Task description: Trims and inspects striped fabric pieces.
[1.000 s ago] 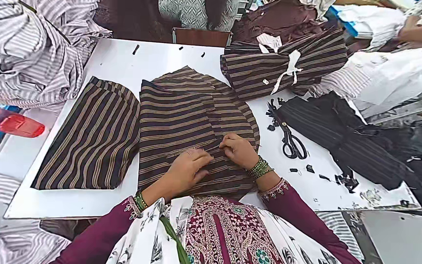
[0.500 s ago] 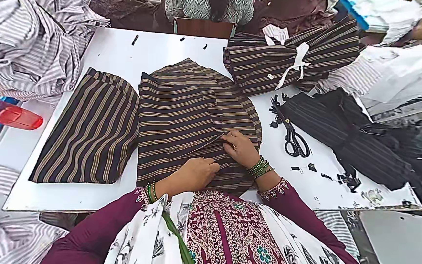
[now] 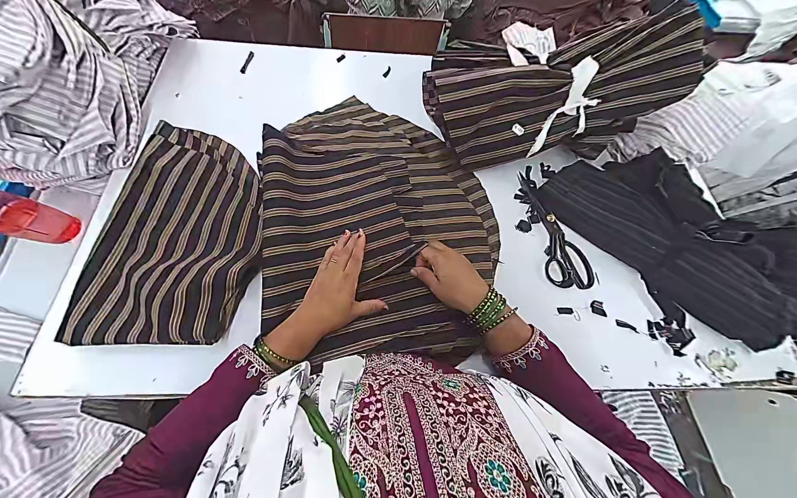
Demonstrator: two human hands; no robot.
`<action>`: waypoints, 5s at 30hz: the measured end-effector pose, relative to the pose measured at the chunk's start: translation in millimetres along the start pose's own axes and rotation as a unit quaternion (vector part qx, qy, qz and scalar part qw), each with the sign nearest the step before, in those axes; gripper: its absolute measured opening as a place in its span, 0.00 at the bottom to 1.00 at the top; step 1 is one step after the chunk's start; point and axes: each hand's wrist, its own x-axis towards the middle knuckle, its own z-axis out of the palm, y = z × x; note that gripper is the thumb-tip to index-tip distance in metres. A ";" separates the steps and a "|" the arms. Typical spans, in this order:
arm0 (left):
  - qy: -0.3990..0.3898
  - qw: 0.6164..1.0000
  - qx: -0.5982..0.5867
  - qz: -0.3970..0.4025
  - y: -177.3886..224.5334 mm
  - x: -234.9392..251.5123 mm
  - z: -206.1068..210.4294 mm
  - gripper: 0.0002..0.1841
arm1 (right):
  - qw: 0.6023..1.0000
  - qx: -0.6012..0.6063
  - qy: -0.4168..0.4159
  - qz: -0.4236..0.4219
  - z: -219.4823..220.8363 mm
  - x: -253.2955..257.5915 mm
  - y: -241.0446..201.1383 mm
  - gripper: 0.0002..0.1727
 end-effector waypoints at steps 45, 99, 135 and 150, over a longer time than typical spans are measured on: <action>-0.311 0.946 -0.087 -0.035 30.2 122.1 -6.6 0.18 | 0.890 0.279 0.345 -0.108 56.5 9.0 28.5 0.14; -0.010 0.997 -0.070 0.008 -36.6 149.4 9.8 0.22 | 0.958 0.057 0.269 -0.081 -49.9 111.1 46.7 0.10; -0.118 0.984 -0.126 -0.044 -25.9 158.6 -6.2 0.25 | 0.987 0.016 0.141 -0.071 -53.5 103.1 38.8 0.18; -0.313 0.942 0.083 -0.091 29.6 145.0 -13.1 0.58 | 0.962 0.182 0.181 0.092 -83.8 108.0 23.0 0.23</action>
